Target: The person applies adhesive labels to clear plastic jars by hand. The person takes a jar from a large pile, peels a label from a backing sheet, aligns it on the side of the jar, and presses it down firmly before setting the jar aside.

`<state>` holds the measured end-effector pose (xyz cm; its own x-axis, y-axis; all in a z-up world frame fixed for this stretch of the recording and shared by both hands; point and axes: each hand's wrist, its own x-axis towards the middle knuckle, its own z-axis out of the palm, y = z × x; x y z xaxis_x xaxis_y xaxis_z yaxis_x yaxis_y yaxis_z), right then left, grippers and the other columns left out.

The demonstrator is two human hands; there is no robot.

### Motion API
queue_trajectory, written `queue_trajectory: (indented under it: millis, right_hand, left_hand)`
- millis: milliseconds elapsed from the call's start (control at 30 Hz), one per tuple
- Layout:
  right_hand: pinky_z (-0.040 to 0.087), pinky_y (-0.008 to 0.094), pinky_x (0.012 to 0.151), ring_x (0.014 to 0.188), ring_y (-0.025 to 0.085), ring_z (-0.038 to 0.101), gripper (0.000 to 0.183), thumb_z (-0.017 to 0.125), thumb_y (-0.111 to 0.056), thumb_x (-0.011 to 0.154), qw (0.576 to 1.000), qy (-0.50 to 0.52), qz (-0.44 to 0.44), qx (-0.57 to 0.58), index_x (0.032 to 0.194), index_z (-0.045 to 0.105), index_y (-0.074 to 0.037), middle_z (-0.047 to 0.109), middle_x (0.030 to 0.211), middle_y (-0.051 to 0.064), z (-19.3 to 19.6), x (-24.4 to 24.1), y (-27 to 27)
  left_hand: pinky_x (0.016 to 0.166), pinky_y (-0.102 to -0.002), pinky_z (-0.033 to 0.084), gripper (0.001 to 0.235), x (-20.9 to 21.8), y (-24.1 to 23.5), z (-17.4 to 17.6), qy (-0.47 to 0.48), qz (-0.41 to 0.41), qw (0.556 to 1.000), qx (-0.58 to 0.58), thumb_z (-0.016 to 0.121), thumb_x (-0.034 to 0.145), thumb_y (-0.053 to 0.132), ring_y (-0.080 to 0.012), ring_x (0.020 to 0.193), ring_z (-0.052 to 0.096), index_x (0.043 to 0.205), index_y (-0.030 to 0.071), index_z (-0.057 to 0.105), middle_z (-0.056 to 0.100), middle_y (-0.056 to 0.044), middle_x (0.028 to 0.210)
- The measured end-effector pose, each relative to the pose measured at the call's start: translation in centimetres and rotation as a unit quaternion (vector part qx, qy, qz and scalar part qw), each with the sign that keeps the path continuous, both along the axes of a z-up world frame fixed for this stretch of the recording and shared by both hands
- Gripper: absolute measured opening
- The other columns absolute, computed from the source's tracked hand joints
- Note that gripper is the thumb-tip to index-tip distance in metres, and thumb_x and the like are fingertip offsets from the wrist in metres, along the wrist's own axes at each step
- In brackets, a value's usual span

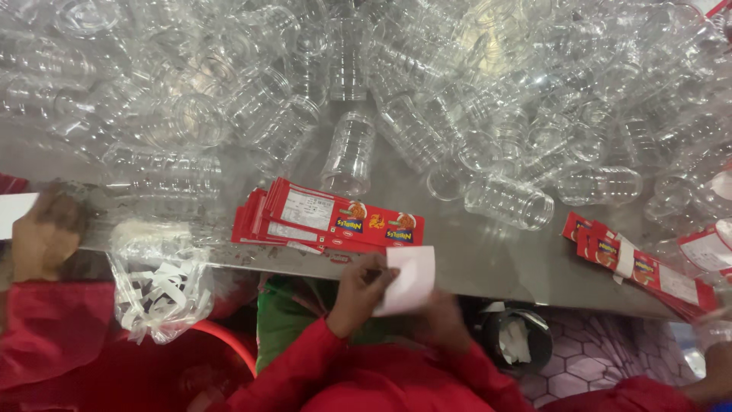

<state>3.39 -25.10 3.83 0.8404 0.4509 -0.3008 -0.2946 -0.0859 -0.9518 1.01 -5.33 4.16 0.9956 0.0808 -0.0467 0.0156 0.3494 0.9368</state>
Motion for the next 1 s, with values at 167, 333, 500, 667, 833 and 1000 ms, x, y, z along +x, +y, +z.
queue_trajectory:
  millis: [167, 333, 500, 667, 833, 1000]
  right_hand:
    - [0.049, 0.032, 0.063, 0.077, 0.009, 0.057, 0.017, 0.073, -0.010, 0.094, 0.965, -0.098, 0.227, -0.090, 0.099, 0.065, 0.004, 0.064, 0.085, -0.001, -2.2, 1.5, -4.2]
    - [0.041, 0.030, 0.056, 0.063, 0.010, 0.049, 0.017, 0.067, -0.014, 0.092, 0.993, 0.067, -0.088, -0.028, 0.102, 0.076, -0.004, 0.058, 0.075, -0.001, -2.6, 4.1, -7.5]
    - [0.048, 0.029, 0.070, 0.077, 0.008, 0.057, 0.018, 0.066, -0.015, 0.102, 0.995, -0.081, 0.042, -0.026, 0.093, 0.071, 0.000, 0.065, 0.081, 0.001, 0.9, 2.6, -3.8]
    - [0.054, 0.031, 0.074, 0.086, 0.023, 0.070, 0.015, 0.070, -0.008, 0.088, 0.872, -0.428, -0.072, -0.227, 0.100, 0.072, 0.000, 0.072, 0.097, 0.013, 5.9, 2.1, -1.8]
    - [0.053, 0.035, 0.072, 0.081, 0.029, 0.068, 0.017, 0.072, -0.008, 0.080, 0.829, -0.492, 0.010, -0.266, 0.096, 0.075, -0.003, 0.073, 0.095, 0.013, 3.8, 1.5, -1.8]
    - [0.053, 0.038, 0.073, 0.081, 0.021, 0.064, 0.011, 0.066, -0.008, 0.097, 0.976, -0.160, -0.113, -0.098, 0.095, 0.073, 0.000, 0.072, 0.089, 0.012, -0.7, 2.8, -4.8]
  left_hand:
    - [0.053, -0.027, 0.041, 0.011, 0.5, 5.8, 1.8, 0.063, 0.148, 0.976, -0.143, 0.067, 0.089, 0.006, -0.0085, 0.062, 0.050, 0.095, 0.009, 0.058, 0.056, 0.004, 0.074]
    - [0.061, -0.038, 0.050, 0.034, -1.2, 8.0, 0.9, -0.062, -0.129, 0.866, -0.480, 0.056, 0.108, 0.035, -0.0179, 0.065, 0.052, 0.098, 0.003, 0.060, 0.049, -0.003, 0.071]
    - [0.082, -0.033, 0.055, 0.020, -0.7, 0.3, 0.2, -0.122, -0.170, 0.965, 0.156, 0.075, 0.092, 0.016, -0.0173, 0.090, 0.070, 0.105, 0.000, 0.074, 0.076, -0.007, 0.096]
    - [0.071, -0.033, 0.055, 0.023, -0.7, -0.8, 1.5, -0.057, -0.087, 0.967, 0.231, 0.074, 0.085, 0.013, -0.0211, 0.073, 0.068, 0.105, 0.002, 0.070, 0.072, -0.014, 0.084]
    - [0.074, -0.036, 0.056, 0.029, -0.2, -1.7, 0.8, -0.104, -0.081, 0.942, 0.310, 0.070, 0.086, 0.010, -0.0308, 0.082, 0.073, 0.115, 0.006, 0.074, 0.074, -0.018, 0.094]
    - [0.074, -0.037, 0.057, 0.029, -0.5, -1.2, 1.6, -0.101, -0.093, 0.943, 0.304, 0.068, 0.087, 0.010, -0.0334, 0.083, 0.073, 0.116, 0.005, 0.073, 0.073, -0.019, 0.095]
